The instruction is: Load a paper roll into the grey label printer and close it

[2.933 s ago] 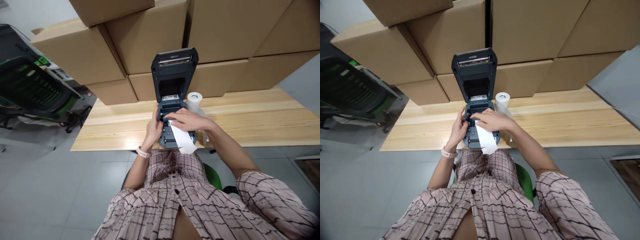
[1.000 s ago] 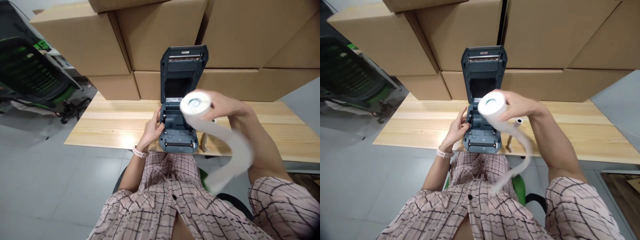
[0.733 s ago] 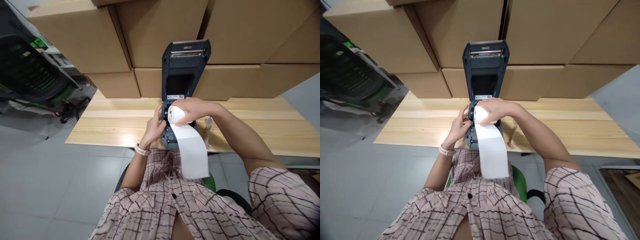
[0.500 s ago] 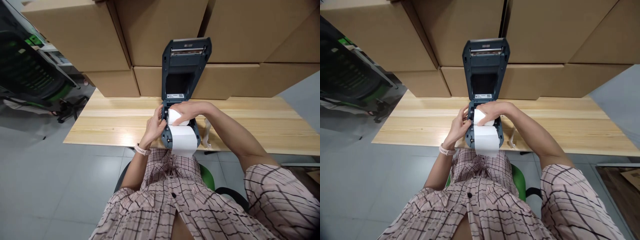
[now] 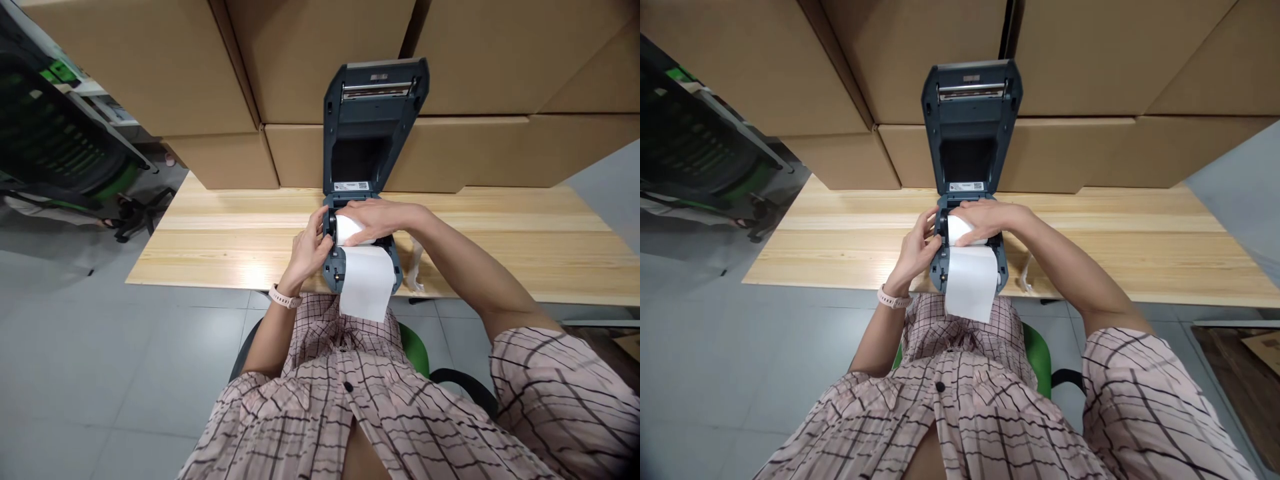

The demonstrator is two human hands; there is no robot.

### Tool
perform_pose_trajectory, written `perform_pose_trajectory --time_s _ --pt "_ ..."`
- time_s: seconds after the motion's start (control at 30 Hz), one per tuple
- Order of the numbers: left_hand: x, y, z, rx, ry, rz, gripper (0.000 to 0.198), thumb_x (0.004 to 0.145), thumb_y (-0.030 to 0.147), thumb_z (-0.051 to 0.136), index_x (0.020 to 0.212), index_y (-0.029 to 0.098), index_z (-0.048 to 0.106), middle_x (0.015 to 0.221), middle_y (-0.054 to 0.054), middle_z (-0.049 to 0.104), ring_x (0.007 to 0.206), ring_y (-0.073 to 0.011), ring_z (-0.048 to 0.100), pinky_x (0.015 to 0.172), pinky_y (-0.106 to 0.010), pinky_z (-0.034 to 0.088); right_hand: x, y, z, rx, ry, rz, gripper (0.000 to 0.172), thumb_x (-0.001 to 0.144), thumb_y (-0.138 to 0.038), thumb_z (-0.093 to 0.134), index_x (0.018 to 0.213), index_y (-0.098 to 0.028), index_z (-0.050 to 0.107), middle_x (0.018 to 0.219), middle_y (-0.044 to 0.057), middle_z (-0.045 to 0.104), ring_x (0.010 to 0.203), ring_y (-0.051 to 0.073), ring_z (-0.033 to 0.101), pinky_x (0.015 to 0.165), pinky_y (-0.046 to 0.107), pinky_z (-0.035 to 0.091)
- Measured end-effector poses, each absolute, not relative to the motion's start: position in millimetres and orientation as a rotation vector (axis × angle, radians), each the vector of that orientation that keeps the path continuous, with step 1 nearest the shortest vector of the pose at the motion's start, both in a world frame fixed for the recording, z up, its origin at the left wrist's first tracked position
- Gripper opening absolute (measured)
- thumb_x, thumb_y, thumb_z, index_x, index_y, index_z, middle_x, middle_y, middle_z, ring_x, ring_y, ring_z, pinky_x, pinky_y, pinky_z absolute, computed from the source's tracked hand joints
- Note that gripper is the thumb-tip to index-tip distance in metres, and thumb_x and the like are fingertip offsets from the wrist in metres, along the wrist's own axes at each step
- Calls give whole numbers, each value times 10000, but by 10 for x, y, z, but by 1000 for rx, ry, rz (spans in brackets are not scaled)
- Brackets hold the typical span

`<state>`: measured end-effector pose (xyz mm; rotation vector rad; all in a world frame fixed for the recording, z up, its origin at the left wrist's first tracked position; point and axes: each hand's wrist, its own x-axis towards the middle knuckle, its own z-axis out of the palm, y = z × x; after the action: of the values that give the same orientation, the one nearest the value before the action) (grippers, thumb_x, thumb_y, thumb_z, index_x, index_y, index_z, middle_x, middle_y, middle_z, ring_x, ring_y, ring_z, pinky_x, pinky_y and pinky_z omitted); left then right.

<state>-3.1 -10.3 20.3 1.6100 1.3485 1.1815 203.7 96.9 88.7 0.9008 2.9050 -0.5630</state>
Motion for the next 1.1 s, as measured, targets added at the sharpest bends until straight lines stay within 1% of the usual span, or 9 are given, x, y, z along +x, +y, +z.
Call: perform_pose_trajectory --time_s 0.1,0.17,0.23,0.33,0.6,0.7,0.83,0.97,1.1 --pt "-26 -108 208 1600 1325 1193 698 873 170 574 1551 315 495 1529 -72 681 1335 -291 702 1090 -505 584 2151 707 933 819 3058 -512 681 989 -588 586 1499 -138 610 1542 216 627 1403 399 598 1159 580 463" --pt "-23 -116 218 1594 1314 1195 692 879 170 573 1551 316 496 1527 -69 684 1325 -284 708 1086 -497 588 2244 459 955 740 3107 -571 634 1059 -547 496 1552 -156 577 1639 180 551 1532 375 498 1241 587 411" --pt "-23 -125 227 1593 1329 1187 675 889 177 570 1547 314 505 1508 -71 698 1330 -292 706 1084 -507 587 2324 203 940 702 3089 -634 611 1087 -557 454 1572 -205 570 1653 137 546 1544 346 504 1245 570 437" --pt "-22 -136 232 1595 1357 1184 650 904 192 560 1540 317 516 1493 -68 708 1356 -298 690 1106 -523 569 2389 -113 831 800 3074 -626 625 1082 -573 483 1594 -220 549 1684 142 503 1536 353 522 1223 569 483" --pt "7 -159 211 1573 1394 1189 598 935 214 542 1523 325 537 1510 -61 695 1403 -284 659 1130 -532 554 2331 -633 436 1004 3297 -293 708 1047 -552 590 1646 -208 438 1737 175 398 1652 364 325 1291 651 407" --pt "16 -161 184 1548 1417 1203 577 940 220 535 1511 306 553 1516 -74 689 1405 -284 657 1127 -522 556 2249 -779 381 1091 3319 -203 764 1028 -597 593 1650 -196 401 1742 204 377 1650 379 318 1300 651 400" --pt "18 -145 141 1545 1423 1216 573 937 228 543 1503 317 561 1505 -65 697 1380 -275 669 1107 -501 567 2160 -879 365 1174 3332 -240 777 1021 -637 573 1654 -232 378 1730 195 408 1651 369 320 1308 650 394" --pt "11 -128 123 1539 1420 1226 568 932 229 548 1492 322 574 1492 -61 706 1360 -274 680 1096 -496 571 2134 -923 378 1176 3364 -302 700 1062 -557 552 1653 -216 393 1714 203 431 1638 349 359 1282 643 442" --pt "9 -127 119 1529 1427 1228 573 928 231 560 1497 300 576 1507 -76 692 1354 -286 685 1104 -503 569 2138 -918 413 1181 3379 -323 581 1097 -441 526 1606 -167 469 1650 203 524 1594 338 445 1259 611 495"
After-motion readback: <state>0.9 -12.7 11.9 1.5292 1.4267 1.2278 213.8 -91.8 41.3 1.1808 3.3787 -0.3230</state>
